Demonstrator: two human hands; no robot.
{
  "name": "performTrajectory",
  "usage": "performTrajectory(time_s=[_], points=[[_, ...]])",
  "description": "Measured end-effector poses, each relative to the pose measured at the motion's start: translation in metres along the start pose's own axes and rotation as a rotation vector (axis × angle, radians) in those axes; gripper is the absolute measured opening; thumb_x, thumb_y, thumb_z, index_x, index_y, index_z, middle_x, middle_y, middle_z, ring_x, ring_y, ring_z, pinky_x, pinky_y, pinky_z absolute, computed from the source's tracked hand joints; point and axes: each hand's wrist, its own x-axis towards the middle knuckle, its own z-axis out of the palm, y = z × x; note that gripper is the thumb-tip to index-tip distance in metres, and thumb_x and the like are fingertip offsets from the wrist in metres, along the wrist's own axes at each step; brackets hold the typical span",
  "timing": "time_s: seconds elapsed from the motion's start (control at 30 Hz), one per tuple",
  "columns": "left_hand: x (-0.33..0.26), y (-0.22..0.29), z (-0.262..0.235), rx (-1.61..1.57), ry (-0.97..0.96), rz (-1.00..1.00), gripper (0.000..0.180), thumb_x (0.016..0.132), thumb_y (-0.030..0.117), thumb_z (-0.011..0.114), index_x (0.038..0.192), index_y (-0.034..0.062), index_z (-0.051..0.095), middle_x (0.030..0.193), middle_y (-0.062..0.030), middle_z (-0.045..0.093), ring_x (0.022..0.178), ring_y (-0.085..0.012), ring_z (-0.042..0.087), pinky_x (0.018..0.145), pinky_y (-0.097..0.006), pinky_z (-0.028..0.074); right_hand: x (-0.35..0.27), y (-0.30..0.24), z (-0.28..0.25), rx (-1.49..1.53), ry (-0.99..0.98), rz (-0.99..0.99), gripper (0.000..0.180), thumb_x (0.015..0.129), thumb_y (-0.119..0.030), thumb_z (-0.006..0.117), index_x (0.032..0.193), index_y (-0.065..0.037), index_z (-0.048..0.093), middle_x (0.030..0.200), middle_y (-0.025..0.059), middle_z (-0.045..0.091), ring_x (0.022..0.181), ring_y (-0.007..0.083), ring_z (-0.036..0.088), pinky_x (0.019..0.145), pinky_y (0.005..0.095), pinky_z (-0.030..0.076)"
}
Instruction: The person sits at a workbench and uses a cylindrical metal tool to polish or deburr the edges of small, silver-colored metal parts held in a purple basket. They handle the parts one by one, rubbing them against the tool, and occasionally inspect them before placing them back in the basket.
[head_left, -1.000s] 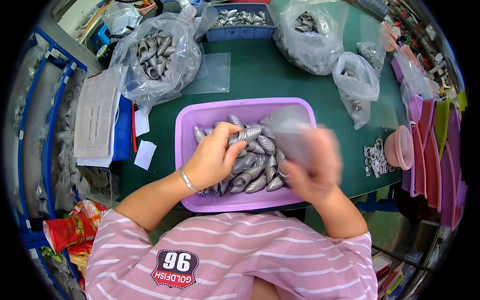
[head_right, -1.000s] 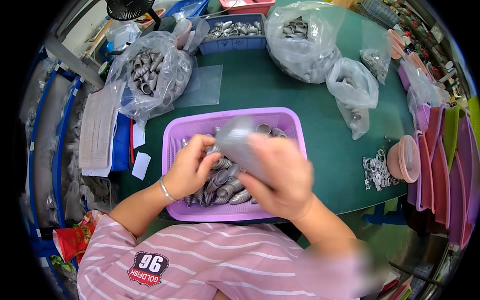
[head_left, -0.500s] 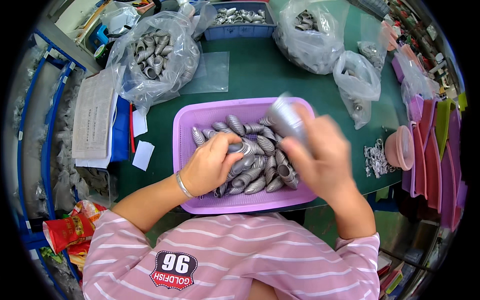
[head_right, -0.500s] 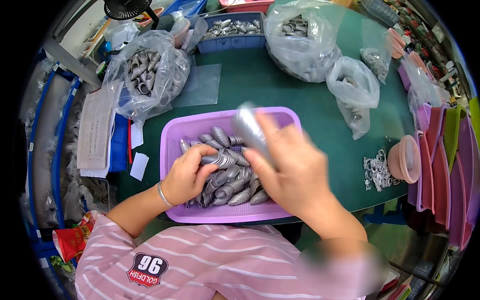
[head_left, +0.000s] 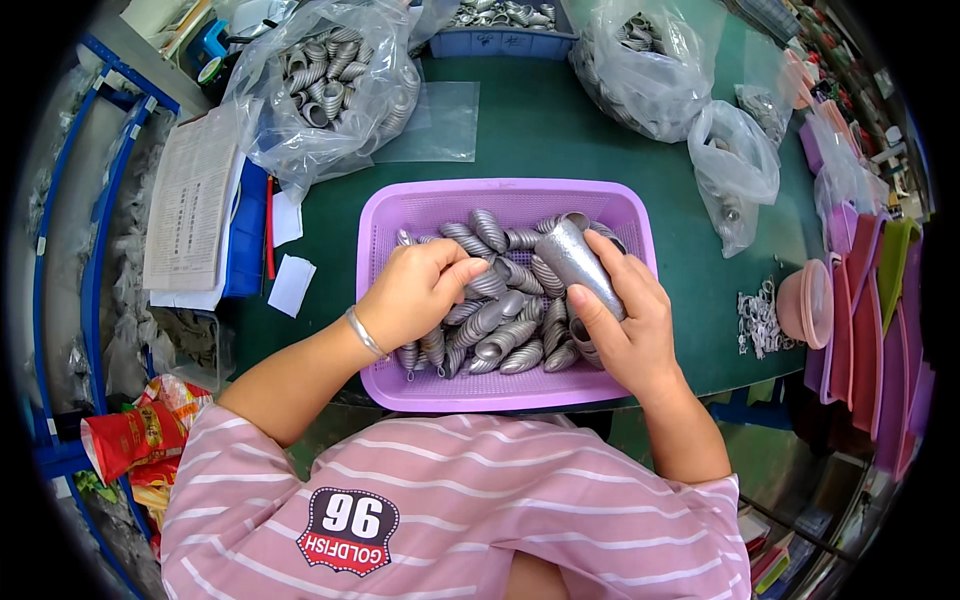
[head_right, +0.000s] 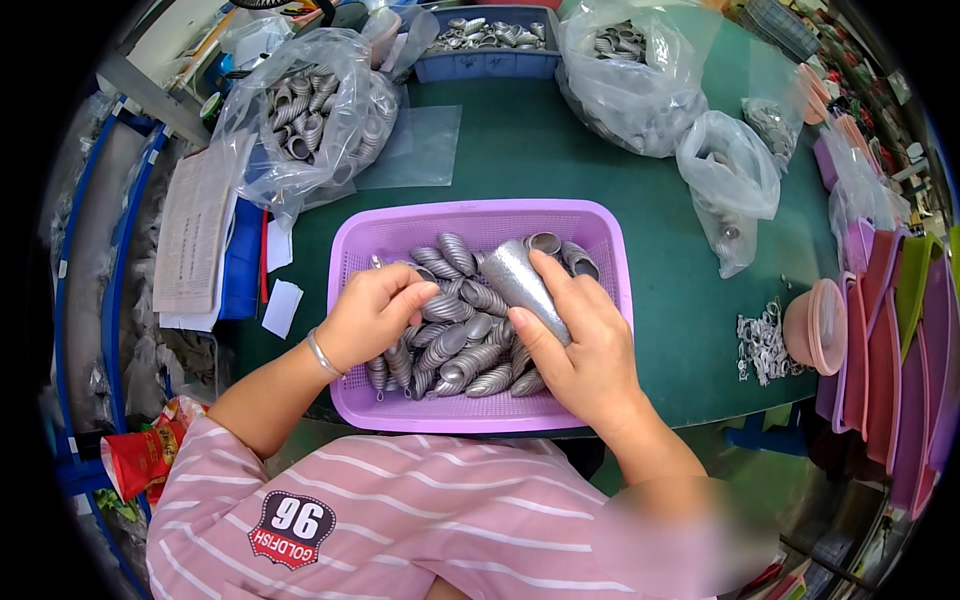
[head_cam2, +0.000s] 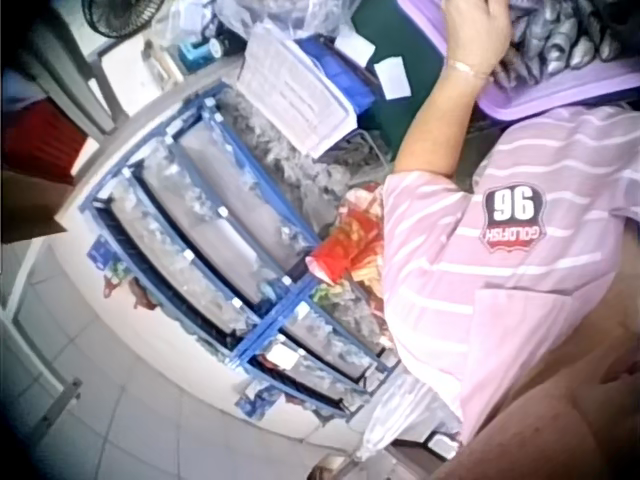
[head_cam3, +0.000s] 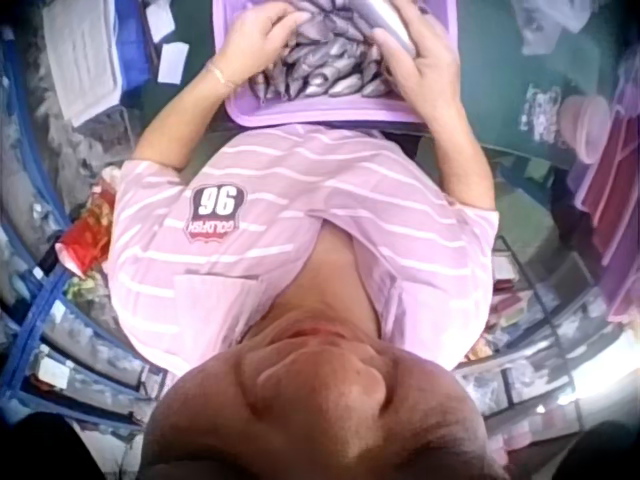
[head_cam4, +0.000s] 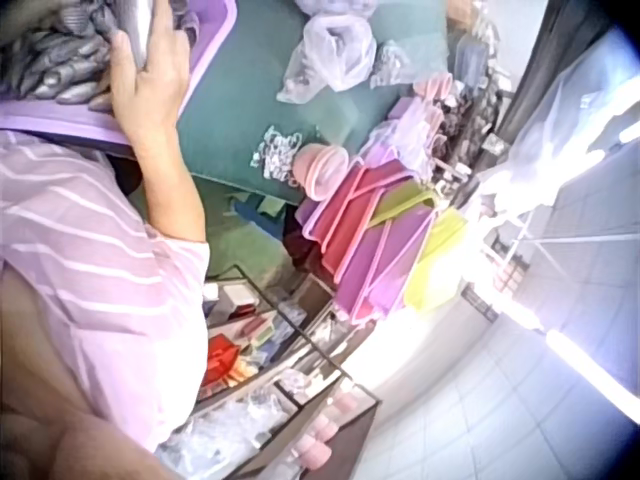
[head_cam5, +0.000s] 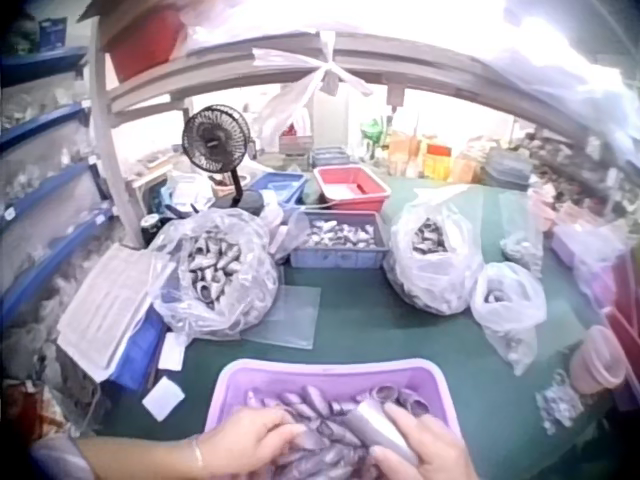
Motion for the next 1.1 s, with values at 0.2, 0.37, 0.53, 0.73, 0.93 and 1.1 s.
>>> performTrajectory(time_s=[0.2, 0.37, 0.53, 0.73, 0.93, 1.1], points=[[0.003, -0.01, 0.0, -0.328, -0.229, -0.301, 0.02, 0.095, 0.017, 0.058, 0.09, -0.0016, 0.064, 0.073, -0.0034, 0.06, 0.058, -0.0084, 0.054, 0.052, -0.024, 0.046, -0.006, 0.001, 0.007, 0.011, -0.082, 0.022, 0.046, 0.085, -0.017, 0.069, 0.124, 0.001, 0.056, 0.084, 0.0159, 0.059, 0.074, 0.0296, 0.058, 0.067, 0.0371, 0.047], [0.005, -0.019, 0.004, 0.049, 0.022, 0.076, 0.018, 0.091, 0.015, 0.063, 0.085, -0.0028, 0.065, 0.075, -0.0048, 0.057, 0.069, -0.0134, 0.054, 0.063, -0.03, 0.045, 0.0, -0.005, 0.003, -0.051, -0.216, 0.054, 0.049, 0.083, -0.016, 0.071, 0.126, 0.002, 0.055, 0.085, 0.0168, 0.059, 0.073, 0.0299, 0.058, 0.067, 0.0368, 0.047], [0.002, -0.018, 0.009, -0.032, 0.168, 0.12, 0.017, 0.09, 0.012, 0.063, 0.082, -0.0024, 0.063, 0.075, -0.0049, 0.056, 0.068, -0.0142, 0.052, 0.063, -0.029, 0.043, 0.009, -0.011, 0.004, 0.158, 0.271, -0.285, 0.055, 0.08, -0.012, 0.072, 0.129, 0.006, 0.052, 0.092, 0.0172, 0.062, 0.075, 0.026, 0.058, 0.069, 0.0333, 0.047], [-0.001, 0.004, -0.011, -0.091, 0.312, 0.418, 0.015, 0.089, 0.008, 0.062, 0.077, -0.0018, 0.061, 0.073, -0.0051, 0.055, 0.067, -0.0145, 0.051, 0.062, -0.027, 0.041, -0.002, -0.005, -0.008, -0.131, -0.286, -0.142, 0.053, 0.078, -0.015, 0.074, 0.127, -0.001, 0.057, 0.087, 0.0161, 0.06, 0.071, 0.0293, 0.058, 0.063, 0.0353, 0.048], [-0.003, 0.007, -0.01, -0.092, 0.397, 0.447, 0.009, 0.085, 0.004, 0.065, 0.077, -0.0012, 0.064, 0.071, -0.0076, 0.057, 0.065, -0.0183, 0.054, 0.061, -0.029, 0.044, 0.019, -0.041, 0.0, 0.384, 0.352, -0.38, 0.048, 0.081, -0.011, 0.07, 0.124, 0.005, 0.056, 0.094, 0.0176, 0.063, 0.088, 0.0321, 0.064, 0.075, 0.0366, 0.051], [-0.004, 0.023, -0.036, -0.165, 0.48, 0.543, 0.008, 0.087, 0.003, 0.064, 0.081, -0.0026, 0.063, 0.075, -0.0071, 0.057, 0.068, -0.0171, 0.052, 0.063, -0.026, 0.042, 0.005, -0.003, -0.001, -0.213, -0.347, -0.278, 0.051, 0.079, -0.02, 0.074, 0.126, -0.006, 0.059, 0.075, 0.0096, 0.053, 0.06, 0.0259, 0.055, 0.053, 0.0367, 0.046]])
